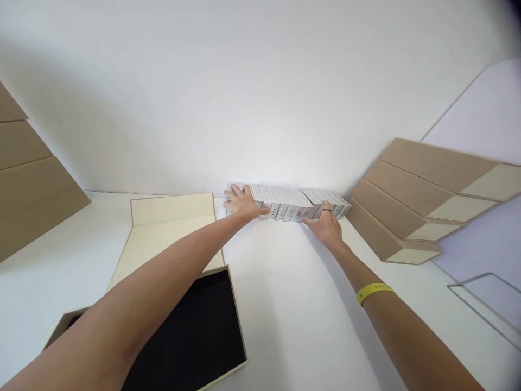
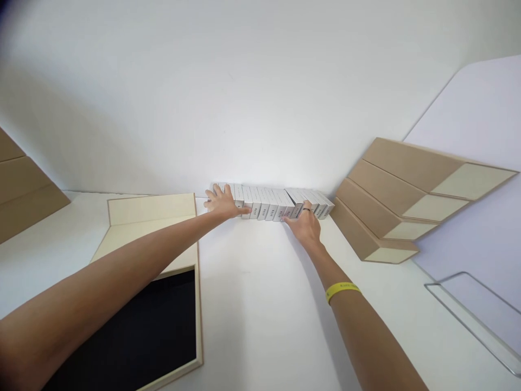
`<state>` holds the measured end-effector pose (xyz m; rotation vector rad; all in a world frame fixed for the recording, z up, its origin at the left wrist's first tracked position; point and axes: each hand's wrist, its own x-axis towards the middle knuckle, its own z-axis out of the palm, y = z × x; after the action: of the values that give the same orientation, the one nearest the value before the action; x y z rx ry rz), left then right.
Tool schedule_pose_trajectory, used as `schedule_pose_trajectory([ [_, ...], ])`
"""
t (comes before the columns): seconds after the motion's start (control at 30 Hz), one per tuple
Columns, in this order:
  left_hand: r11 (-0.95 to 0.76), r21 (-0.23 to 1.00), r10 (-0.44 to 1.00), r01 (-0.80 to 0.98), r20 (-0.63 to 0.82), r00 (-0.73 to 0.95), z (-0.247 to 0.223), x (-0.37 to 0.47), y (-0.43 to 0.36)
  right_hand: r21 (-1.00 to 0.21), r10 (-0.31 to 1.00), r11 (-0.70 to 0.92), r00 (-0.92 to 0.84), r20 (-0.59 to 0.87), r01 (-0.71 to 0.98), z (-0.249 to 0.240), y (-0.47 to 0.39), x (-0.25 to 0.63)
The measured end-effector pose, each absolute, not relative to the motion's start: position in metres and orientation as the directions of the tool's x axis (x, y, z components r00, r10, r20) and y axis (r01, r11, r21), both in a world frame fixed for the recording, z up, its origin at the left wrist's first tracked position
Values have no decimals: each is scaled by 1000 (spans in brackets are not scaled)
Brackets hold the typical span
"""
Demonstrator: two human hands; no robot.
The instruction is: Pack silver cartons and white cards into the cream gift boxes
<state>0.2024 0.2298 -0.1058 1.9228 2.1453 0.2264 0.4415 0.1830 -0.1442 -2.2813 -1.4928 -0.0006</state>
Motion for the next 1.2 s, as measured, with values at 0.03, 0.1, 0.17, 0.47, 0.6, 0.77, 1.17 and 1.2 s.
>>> schedule_pose_trajectory([
  [0.03, 122, 280, 992, 952, -74, -106, -106, 206, 231, -333, 874, -339, 425, 235, 880, -145, 185, 440],
  [0.1, 128, 281, 991, 951, -73, -112, -107, 209, 233, -326, 867, -345, 432, 247, 880, -147, 192, 437],
  [0.17, 133, 283, 990, 950, -88, -113, -109, 208, 236, -320, 862, -358, 443, 248, 877, -147, 198, 436],
  [0.47, 125, 330, 992, 936, -41, -118, -107, 196, 233, -342, 875, -300, 400, 274, 890, -138, 177, 416],
  [0.6, 113, 337, 993, 935, -8, -117, -104, 195, 231, -375, 896, -219, 338, 289, 901, -134, 164, 394],
  [0.77, 64, 343, 998, 937, 3, -69, -105, 185, 231, -432, 914, -171, 307, 267, 886, -138, 154, 373],
  [1.17, 175, 465, 984, 868, -100, -144, -106, 173, 251, -514, 942, -127, 266, 206, 848, -144, 130, 359],
  [1.2, 182, 473, 983, 862, -116, -143, -105, 172, 252, -518, 944, -125, 262, 201, 846, -145, 128, 357],
])
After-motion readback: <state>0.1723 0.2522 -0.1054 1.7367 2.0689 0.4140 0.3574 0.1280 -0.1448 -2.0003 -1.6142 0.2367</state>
